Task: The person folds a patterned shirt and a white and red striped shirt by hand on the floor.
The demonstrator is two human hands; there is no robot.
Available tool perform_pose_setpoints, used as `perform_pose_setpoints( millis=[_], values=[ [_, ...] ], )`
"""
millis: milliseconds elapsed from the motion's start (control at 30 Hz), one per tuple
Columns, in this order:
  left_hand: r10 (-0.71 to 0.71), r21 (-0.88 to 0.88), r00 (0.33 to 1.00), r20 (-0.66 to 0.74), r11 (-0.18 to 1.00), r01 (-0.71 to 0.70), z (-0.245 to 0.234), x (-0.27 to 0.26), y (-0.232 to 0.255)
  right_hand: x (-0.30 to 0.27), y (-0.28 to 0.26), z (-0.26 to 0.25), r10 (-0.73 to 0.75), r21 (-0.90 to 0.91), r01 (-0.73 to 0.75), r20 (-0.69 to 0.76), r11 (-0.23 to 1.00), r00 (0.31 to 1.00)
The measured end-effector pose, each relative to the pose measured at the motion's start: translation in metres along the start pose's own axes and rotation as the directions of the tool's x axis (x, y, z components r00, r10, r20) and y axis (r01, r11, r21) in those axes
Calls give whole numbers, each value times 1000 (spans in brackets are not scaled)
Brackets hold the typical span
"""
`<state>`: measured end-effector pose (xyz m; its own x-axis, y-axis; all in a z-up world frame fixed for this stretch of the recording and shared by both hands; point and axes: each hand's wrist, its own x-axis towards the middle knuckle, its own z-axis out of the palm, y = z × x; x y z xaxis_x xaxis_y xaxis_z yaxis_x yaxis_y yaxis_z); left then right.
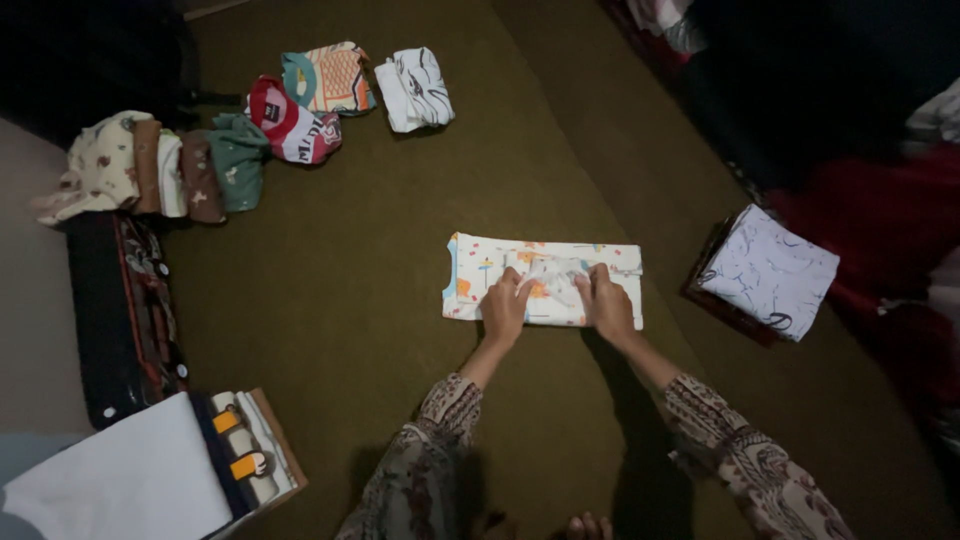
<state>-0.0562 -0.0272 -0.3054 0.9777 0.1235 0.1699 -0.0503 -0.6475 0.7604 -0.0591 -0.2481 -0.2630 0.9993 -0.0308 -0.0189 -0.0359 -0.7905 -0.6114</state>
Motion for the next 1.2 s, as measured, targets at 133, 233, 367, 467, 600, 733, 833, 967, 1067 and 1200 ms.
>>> perform_pose_setpoints(
  millis=[133, 233, 367, 467, 600, 733, 833, 967, 1067, 1200],
  values=[
    [-22, 54, 1000, -23, 998, 23, -6, -4, 10, -8, -17, -6, -24, -41, 22, -42, 999, 999],
    [-60, 87, 997, -46, 994, 63, -13, -3, 21, -18, -27, -8, -12, -44, 6, -151, 999, 989],
    [-92, 119, 988, -125, 987, 107, -16, 3, 23, -13, -9, 1, 88, -50, -106, -278, 993, 957],
    [-150, 187, 987, -52, 970, 157, -8, 17, 12, -6, 18, 7, 72, -135, -108, -249, 985, 966],
    [-288, 198, 951, 112, 944, 263, 3, 31, -2, 8, 26, 13, 177, -174, -203, -154, 964, 972],
    [-388, 230, 894, 222, 912, 339, 7, 42, -5, 12, 26, 18, 305, -157, -298, 23, 942, 952],
    [-366, 193, 900, 238, 926, 325, 12, 38, -8, 10, 26, 25, 290, -116, -284, 39, 952, 956],
    [-305, 40, 914, 269, 951, 306, 22, 35, -19, 2, 21, 24, 340, 243, -356, 105, 902, 935],
    [-242, -143, 939, 242, 949, 282, 28, 43, -23, 5, 7, 8, 311, 342, -318, 75, 884, 947],
    [-138, -287, 980, 145, 942, 175, 32, 53, -22, 20, -1, -5, 287, 457, -286, 69, 842, 955]
  ],
)
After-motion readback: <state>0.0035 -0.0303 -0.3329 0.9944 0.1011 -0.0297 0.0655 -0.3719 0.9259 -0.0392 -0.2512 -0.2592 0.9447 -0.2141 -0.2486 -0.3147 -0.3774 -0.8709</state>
